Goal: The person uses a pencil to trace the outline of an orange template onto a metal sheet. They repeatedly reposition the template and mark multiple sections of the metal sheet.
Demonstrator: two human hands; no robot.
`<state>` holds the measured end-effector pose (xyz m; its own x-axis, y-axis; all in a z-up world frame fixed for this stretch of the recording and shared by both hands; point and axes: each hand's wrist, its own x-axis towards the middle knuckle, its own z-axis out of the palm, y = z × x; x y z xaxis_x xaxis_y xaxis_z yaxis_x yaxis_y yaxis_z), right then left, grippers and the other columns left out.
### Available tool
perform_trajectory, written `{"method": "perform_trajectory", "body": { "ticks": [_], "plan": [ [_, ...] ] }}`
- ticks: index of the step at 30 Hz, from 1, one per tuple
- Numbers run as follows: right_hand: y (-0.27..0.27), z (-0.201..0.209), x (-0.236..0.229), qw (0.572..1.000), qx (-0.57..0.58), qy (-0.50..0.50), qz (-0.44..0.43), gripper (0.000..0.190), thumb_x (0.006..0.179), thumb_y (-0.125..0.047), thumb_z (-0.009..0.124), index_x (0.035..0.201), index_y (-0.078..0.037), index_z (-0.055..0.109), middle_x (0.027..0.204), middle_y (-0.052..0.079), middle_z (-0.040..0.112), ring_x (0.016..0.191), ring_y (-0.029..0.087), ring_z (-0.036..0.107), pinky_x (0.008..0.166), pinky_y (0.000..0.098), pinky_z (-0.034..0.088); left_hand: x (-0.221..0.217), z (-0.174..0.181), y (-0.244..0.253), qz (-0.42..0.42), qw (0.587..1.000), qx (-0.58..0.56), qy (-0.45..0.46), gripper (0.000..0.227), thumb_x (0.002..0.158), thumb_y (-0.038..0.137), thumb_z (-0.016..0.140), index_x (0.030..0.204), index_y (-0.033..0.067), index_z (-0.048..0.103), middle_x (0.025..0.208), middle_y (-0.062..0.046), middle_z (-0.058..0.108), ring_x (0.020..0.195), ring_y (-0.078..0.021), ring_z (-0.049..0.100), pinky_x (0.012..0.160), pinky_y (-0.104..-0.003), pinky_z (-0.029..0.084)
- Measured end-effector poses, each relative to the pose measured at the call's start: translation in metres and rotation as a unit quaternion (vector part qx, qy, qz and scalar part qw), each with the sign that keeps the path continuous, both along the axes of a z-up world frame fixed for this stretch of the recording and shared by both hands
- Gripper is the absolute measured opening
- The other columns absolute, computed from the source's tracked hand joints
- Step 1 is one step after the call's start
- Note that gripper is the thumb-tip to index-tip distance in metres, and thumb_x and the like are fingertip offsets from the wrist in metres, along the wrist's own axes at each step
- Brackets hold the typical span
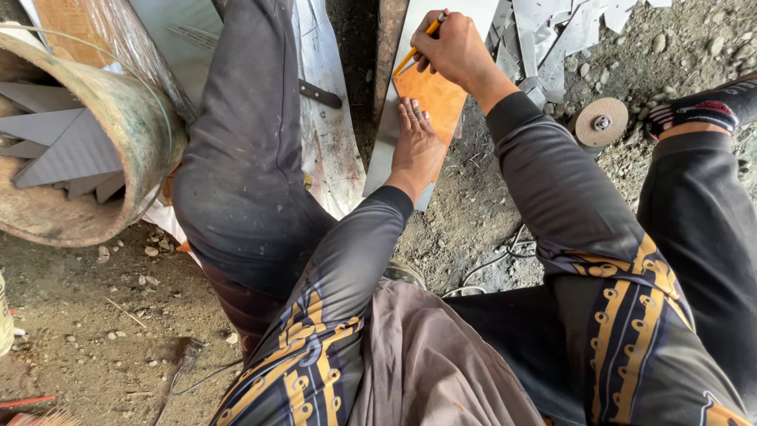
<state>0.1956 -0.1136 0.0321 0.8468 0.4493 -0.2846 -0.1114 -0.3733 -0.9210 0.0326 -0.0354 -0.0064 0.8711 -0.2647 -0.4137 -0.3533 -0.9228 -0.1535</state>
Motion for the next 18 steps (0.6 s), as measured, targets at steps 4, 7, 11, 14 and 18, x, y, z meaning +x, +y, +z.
{"method": "perform_trajectory", "body": {
  "ticks": [4, 7, 11, 14, 18],
  "plan": [
    [0.006, -0.001, 0.004, 0.999, -0.033, -0.021, 0.023, 0.019, 0.101, -0.015, 0.068, 0.091, 0.001, 0.068, 0.079, 0.009, 0.074, 0.068, 0.012, 0.076, 0.059, 0.0253, 0.060, 0.002, 0.007, 0.003, -0.003, 1.000, -0.001, -0.004, 0.056, 0.097, 0.015, 0.043, 0.144, -0.0136, 0.045, 0.151, -0.042, 0.036, 0.143, -0.0588, 0.032, 0.121, -0.062, 0.020],
    [0.006, -0.008, 0.008, 0.998, -0.042, -0.028, 0.035, 0.020, 0.101, -0.015, 0.068, 0.090, 0.002, 0.068, 0.080, 0.010, 0.074, 0.069, 0.012, 0.076, 0.061, 0.0278, 0.061, 0.000, 0.008, 0.003, 0.000, 1.000, -0.011, -0.005, 0.056, 0.097, 0.015, 0.044, 0.145, -0.0139, 0.045, 0.151, -0.043, 0.036, 0.143, -0.0589, 0.032, 0.121, -0.063, 0.020],
    [-0.005, -0.008, 0.024, 0.957, -0.175, -0.223, 0.053, 0.020, 0.099, -0.012, 0.069, 0.094, 0.007, 0.065, 0.076, 0.019, 0.070, 0.065, 0.022, 0.072, 0.056, 0.0353, 0.058, 0.002, 0.012, 0.004, -0.007, 0.999, -0.012, 0.033, 0.058, 0.096, 0.017, 0.045, 0.144, -0.0150, 0.046, 0.151, -0.044, 0.035, 0.142, -0.0607, 0.031, 0.118, -0.065, 0.020],
    [-0.030, 0.001, 0.035, 0.865, -0.268, -0.407, 0.120, 0.018, 0.104, -0.014, 0.071, 0.094, 0.000, 0.069, 0.076, 0.021, 0.069, 0.065, 0.032, 0.068, 0.058, 0.0417, 0.055, 0.001, 0.013, 0.003, -0.004, 1.000, -0.006, 0.012, 0.058, 0.095, 0.018, 0.047, 0.144, -0.0133, 0.046, 0.151, -0.043, 0.036, 0.143, -0.0594, 0.031, 0.120, -0.064, 0.019],
    [-0.054, 0.009, 0.027, 0.972, -0.085, -0.217, 0.027, 0.016, 0.108, -0.010, 0.065, 0.101, 0.005, 0.066, 0.083, 0.015, 0.073, 0.073, 0.016, 0.075, 0.061, 0.0306, 0.058, 0.002, 0.010, 0.003, -0.007, 1.000, 0.000, 0.016, 0.058, 0.097, 0.020, 0.044, 0.144, -0.0131, 0.046, 0.152, -0.042, 0.036, 0.142, -0.0599, 0.032, 0.118, -0.066, 0.019]
  ]
}}
